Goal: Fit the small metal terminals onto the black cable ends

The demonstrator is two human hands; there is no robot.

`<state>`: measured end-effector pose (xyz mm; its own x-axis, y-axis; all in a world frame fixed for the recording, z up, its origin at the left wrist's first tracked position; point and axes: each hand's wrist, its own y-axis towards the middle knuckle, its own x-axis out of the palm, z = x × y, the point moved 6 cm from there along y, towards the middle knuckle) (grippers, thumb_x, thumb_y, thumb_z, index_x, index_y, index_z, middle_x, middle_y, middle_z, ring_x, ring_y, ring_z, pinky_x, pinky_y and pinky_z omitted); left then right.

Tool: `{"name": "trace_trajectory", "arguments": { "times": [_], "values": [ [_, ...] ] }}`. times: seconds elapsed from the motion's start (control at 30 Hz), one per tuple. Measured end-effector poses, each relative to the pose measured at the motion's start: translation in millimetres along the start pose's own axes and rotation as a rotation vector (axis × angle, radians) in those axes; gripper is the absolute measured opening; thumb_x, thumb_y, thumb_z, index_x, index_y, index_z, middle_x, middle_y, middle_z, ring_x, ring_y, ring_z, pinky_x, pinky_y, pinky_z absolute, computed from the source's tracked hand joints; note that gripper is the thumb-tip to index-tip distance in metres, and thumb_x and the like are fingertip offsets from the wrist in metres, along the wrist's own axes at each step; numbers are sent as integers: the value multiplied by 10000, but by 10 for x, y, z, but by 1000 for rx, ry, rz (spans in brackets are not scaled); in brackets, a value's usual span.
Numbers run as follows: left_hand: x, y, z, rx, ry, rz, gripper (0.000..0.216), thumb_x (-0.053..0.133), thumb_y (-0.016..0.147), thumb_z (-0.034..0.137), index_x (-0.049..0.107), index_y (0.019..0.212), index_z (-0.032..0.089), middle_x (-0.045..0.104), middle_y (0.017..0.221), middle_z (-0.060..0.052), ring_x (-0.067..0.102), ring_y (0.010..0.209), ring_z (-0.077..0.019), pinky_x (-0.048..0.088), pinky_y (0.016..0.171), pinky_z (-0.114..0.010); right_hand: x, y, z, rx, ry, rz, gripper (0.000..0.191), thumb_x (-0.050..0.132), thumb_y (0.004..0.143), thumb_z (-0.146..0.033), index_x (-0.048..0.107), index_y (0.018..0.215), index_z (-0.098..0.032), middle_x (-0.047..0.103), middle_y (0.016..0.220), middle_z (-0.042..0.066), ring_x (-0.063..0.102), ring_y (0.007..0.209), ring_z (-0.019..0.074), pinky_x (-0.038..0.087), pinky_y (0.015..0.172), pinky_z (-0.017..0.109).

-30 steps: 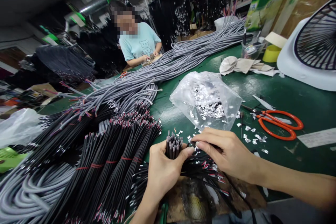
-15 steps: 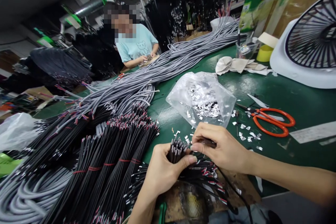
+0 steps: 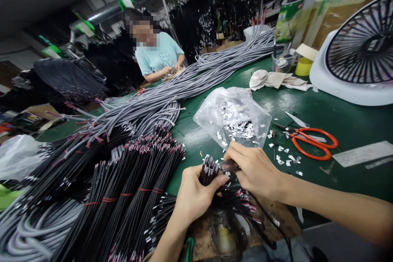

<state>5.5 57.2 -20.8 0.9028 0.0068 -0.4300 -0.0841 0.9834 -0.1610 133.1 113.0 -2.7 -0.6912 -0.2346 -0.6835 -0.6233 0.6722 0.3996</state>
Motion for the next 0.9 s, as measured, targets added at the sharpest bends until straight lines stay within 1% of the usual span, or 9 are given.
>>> {"name": "trace_trajectory", "arguments": {
  "times": [0.13,0.17,0.3,0.33,0.5,0.63,0.7,0.77,0.9],
  "values": [
    [-15,3,15,15,-20,5,260,663,703,325,576,574,116,537,489,4,489,459,-113,388,457,-213,-386,50,200,115,-159,373,125,452,787,-94,525,706,-154,522,715,42,435,583,129,328,545,265],
    [-29,3,30,23,-12,10,260,658,708,327,582,582,113,546,492,0,493,468,-115,386,467,-214,-426,62,220,114,-138,396,132,452,810,-124,525,706,-157,527,708,39,446,595,131,341,561,265],
    [-38,13,49,53,2,-23,275,640,722,324,579,559,110,566,519,-10,486,495,-117,373,484,-214,-126,81,58,-121,-2,-25,55,514,795,-153,550,756,-167,568,771,12,499,662,120,346,584,236],
    [-33,19,39,61,16,-29,275,636,724,322,582,559,108,568,530,-10,483,503,-118,370,485,-214,-60,53,14,-153,-6,-74,55,519,779,-127,549,755,-166,565,767,5,492,644,112,327,561,228],
    [-52,46,-18,81,119,48,225,638,721,301,630,617,101,569,555,-3,482,531,-130,363,488,-216,26,-20,-19,-114,-136,-64,151,505,670,3,521,692,-146,526,720,5,410,577,99,219,483,237],
    [-24,31,13,33,-8,-46,167,689,667,265,665,664,99,616,602,-18,520,567,-142,406,544,-229,100,-6,-4,-58,323,-240,134,548,767,-138,483,651,-151,458,583,-43,399,527,77,305,480,193],
    [-27,18,43,10,-74,-61,154,712,635,245,662,649,101,620,598,-22,527,569,-143,416,556,-231,109,5,-16,-40,443,-293,147,540,789,-180,485,656,-154,450,548,-52,402,504,74,335,469,184],
    [-44,15,58,12,-77,-28,156,704,647,248,650,630,103,605,575,-17,517,553,-137,413,546,-227,-2,38,18,-12,306,-164,109,530,763,-127,503,661,-152,500,589,-28,431,528,86,354,484,199],
    [-35,31,21,26,15,2,192,662,708,292,651,666,105,608,600,-16,530,581,-144,415,555,-225,-419,38,143,79,-150,301,174,470,671,0,571,720,-133,585,734,48,525,641,146,402,582,268]
  ]
}}
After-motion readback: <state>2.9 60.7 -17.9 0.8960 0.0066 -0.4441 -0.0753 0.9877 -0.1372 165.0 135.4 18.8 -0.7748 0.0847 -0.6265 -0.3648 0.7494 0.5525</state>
